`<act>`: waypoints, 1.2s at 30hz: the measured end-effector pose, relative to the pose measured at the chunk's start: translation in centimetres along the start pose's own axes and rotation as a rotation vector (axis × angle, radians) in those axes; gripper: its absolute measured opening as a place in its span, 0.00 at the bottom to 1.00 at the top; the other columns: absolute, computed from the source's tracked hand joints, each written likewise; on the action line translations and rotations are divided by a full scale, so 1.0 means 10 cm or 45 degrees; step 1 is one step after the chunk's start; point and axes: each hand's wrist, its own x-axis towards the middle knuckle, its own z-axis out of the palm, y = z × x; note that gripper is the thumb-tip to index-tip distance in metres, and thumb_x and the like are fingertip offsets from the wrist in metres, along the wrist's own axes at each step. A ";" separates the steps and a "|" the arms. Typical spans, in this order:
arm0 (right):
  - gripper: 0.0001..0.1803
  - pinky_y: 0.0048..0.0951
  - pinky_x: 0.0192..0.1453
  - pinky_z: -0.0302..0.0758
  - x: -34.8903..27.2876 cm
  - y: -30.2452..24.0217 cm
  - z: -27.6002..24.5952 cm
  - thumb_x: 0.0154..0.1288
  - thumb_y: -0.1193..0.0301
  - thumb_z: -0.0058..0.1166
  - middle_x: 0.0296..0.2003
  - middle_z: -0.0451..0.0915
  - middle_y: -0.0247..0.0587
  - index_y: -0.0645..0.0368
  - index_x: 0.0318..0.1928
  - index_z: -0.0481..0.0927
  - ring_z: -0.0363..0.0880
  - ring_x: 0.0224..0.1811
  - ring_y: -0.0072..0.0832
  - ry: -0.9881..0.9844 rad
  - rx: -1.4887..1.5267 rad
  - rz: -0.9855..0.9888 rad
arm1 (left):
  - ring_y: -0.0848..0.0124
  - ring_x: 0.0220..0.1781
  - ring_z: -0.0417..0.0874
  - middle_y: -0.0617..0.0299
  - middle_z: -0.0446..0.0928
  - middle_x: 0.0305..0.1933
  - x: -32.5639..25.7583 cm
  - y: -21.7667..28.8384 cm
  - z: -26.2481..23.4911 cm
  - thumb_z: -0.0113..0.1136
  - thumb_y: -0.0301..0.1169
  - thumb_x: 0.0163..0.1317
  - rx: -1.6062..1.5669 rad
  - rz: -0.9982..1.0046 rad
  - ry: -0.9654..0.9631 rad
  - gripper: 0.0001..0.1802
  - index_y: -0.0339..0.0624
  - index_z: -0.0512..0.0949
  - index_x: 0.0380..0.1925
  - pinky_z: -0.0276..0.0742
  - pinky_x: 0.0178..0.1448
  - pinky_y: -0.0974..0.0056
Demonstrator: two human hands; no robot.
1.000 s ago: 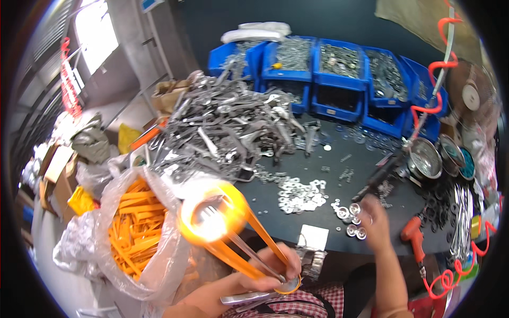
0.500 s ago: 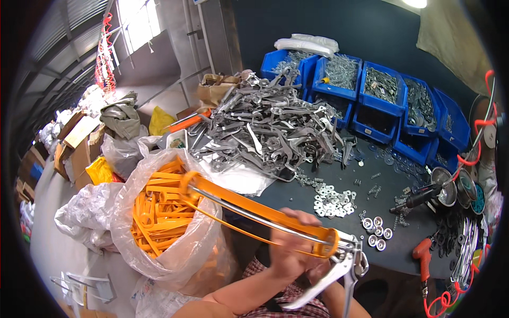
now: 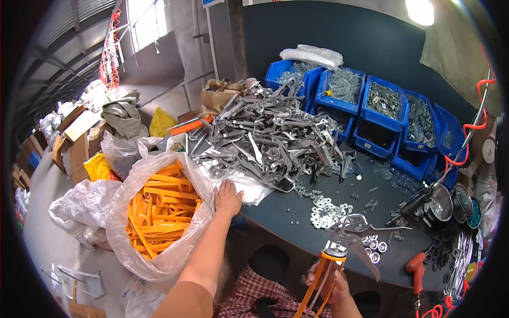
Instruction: The person assembles metal hardware components for windows or doors by hand, using a power screwdriver to attach metal hinges, washers, screws, plastic spacers, and metal plates.
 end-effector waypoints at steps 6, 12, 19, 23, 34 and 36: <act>0.41 0.40 0.39 0.73 -0.10 0.08 -0.14 0.46 0.60 0.62 0.38 0.72 0.49 0.58 0.58 0.55 0.75 0.36 0.37 0.010 -0.047 0.088 | 0.63 0.39 0.78 0.61 0.78 0.33 0.55 0.10 -0.34 0.49 0.32 0.50 0.351 0.155 -0.091 0.07 0.48 0.77 0.26 0.61 0.52 0.52; 0.39 0.38 0.37 0.73 -0.17 0.04 -0.21 0.49 0.60 0.59 0.39 0.70 0.49 0.55 0.59 0.55 0.75 0.37 0.38 0.065 -0.009 0.028 | 0.58 0.43 0.76 0.53 0.76 0.35 0.72 -0.23 -0.57 0.51 0.31 0.49 0.148 0.676 -0.057 0.09 0.42 0.78 0.29 0.71 0.46 0.57; 0.35 0.34 0.40 0.76 -0.24 0.06 -0.21 0.47 0.63 0.62 0.39 0.72 0.43 0.57 0.54 0.61 0.75 0.37 0.34 0.166 -0.059 0.002 | 0.63 0.40 0.76 0.60 0.74 0.31 0.71 -0.15 -0.72 0.50 0.35 0.51 0.474 0.761 -0.067 0.10 0.43 0.79 0.22 0.71 0.42 0.59; 0.35 0.35 0.41 0.76 -0.30 0.13 -0.22 0.46 0.62 0.62 0.40 0.72 0.43 0.57 0.54 0.61 0.76 0.38 0.34 0.133 -0.004 0.036 | 0.64 0.36 0.77 0.61 0.76 0.27 0.79 -0.25 -0.64 0.51 0.38 0.52 0.546 0.941 0.062 0.12 0.45 0.78 0.19 0.70 0.40 0.58; 0.38 0.37 0.37 0.73 -0.33 0.17 0.05 0.50 0.60 0.59 0.39 0.70 0.49 0.56 0.59 0.55 0.75 0.38 0.39 0.150 -0.131 0.070 | 0.66 0.17 0.69 0.64 0.67 0.11 -0.10 0.36 -2.13 0.53 0.39 0.56 -0.108 1.591 0.367 0.20 0.45 0.69 0.08 0.62 0.25 0.64; 0.38 0.36 0.38 0.74 -0.23 0.07 0.12 0.51 0.59 0.58 0.40 0.71 0.49 0.57 0.59 0.54 0.76 0.38 0.39 0.092 -0.273 0.026 | 0.67 0.17 0.69 0.64 0.66 0.11 -0.49 0.49 -2.52 0.53 0.39 0.57 -0.520 1.434 0.123 0.20 0.43 0.69 0.08 0.63 0.24 0.65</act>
